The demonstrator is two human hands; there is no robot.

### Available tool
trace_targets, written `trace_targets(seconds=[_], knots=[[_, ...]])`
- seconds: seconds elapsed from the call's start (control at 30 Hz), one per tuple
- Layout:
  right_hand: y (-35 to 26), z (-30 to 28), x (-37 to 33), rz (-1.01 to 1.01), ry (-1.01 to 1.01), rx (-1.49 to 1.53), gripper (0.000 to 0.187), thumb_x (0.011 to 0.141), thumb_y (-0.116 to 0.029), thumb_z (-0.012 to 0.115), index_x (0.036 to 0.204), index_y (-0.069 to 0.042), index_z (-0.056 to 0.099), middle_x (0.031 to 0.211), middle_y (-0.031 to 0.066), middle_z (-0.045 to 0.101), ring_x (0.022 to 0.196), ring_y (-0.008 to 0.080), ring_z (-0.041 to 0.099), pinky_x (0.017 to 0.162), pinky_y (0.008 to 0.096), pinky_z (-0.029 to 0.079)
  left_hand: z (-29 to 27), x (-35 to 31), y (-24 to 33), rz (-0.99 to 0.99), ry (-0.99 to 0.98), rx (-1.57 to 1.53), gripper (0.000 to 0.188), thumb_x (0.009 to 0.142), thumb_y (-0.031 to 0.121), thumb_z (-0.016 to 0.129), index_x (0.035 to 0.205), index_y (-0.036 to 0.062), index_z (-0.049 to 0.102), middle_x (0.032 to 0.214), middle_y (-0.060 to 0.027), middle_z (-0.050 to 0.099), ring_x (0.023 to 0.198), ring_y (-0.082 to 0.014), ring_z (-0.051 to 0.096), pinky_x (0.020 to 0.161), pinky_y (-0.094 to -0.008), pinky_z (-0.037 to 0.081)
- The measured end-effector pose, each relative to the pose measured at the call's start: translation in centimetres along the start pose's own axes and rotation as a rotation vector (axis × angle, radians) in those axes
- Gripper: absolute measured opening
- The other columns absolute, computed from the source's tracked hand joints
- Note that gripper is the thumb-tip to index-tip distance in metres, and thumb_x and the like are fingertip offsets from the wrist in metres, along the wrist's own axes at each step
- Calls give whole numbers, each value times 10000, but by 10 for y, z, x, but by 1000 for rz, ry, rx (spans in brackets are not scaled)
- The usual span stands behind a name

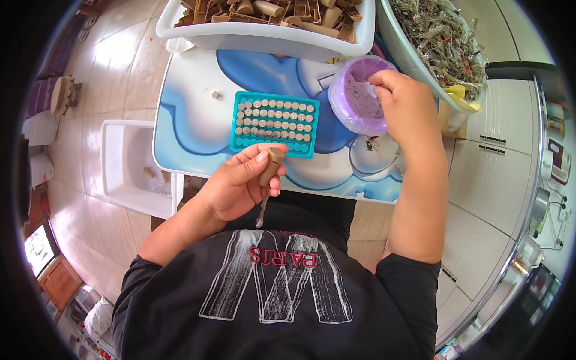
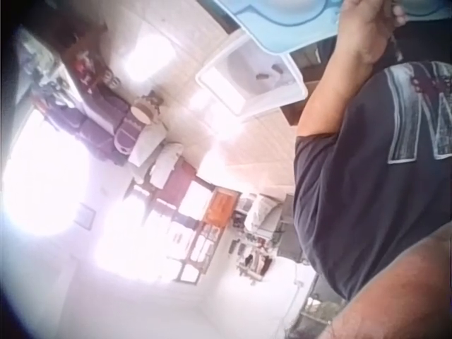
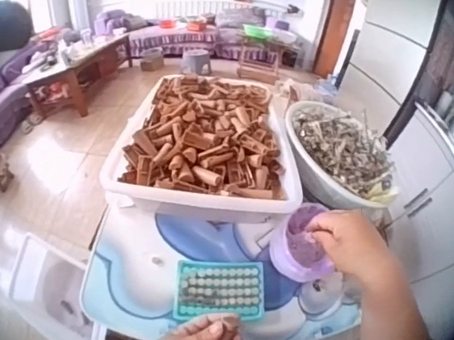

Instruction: Manually assembling small metal or plastic components by stringing them onto a cord.

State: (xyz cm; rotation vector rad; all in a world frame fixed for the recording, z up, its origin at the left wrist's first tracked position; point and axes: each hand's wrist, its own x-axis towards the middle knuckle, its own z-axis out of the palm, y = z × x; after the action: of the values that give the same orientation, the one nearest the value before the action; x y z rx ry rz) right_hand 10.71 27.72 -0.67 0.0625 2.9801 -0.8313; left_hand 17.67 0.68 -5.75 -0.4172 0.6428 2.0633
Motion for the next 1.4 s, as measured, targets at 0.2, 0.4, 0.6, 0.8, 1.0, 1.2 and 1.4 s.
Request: trace_targets(seconds=[0.2,0.4,0.6,0.8,1.0,1.2,1.4], knots=[[-3,5,-12,174,150,360,156,849,-52,585,989,1,626,812,69,663,676,93,610,573,225,479,2,1,0,-21,-34,-36,323,950,242,484,1194,30,500,934,-58,584,754,-133,591,720,-271,494],[-19,7,-26,224,260,474,82,829,-67,633,871,-1,611,754,36,618,640,76,576,566,194,449,-3,3,-5,-38,-48,-83,334,937,258,507,1164,14,513,957,-45,580,836,-128,585,780,-278,493],[-43,39,-66,-323,449,460,73,830,-62,651,846,-19,595,763,17,575,608,83,519,579,187,405,-2,2,-8,16,-77,-136,310,908,260,553,1108,25,526,961,-41,583,866,-144,584,824,-299,478],[-64,84,-99,-33,170,1000,89,823,-20,634,880,5,570,794,79,611,712,135,588,621,257,471,-5,4,-10,76,-114,-185,239,909,239,552,1020,27,564,884,-29,554,848,-156,555,834,-306,452],[-62,90,-96,-511,296,511,87,809,-2,633,874,2,575,851,128,605,706,224,610,605,288,499,-4,2,-11,68,-95,-193,340,935,254,501,1144,-13,528,942,-71,590,894,-168,577,855,-308,448],[-64,93,-96,-509,354,510,81,807,8,632,868,7,579,830,121,608,671,214,605,578,286,499,0,1,-11,55,-125,-132,350,939,270,493,1134,-20,520,833,-27,569,873,-158,572,879,-313,442],[-63,94,-98,-506,330,461,118,765,5,666,856,1,592,810,120,610,662,235,601,570,296,495,4,0,-10,74,-149,-73,260,946,291,482,928,49,576,849,-13,559,887,-156,552,895,-315,408]])
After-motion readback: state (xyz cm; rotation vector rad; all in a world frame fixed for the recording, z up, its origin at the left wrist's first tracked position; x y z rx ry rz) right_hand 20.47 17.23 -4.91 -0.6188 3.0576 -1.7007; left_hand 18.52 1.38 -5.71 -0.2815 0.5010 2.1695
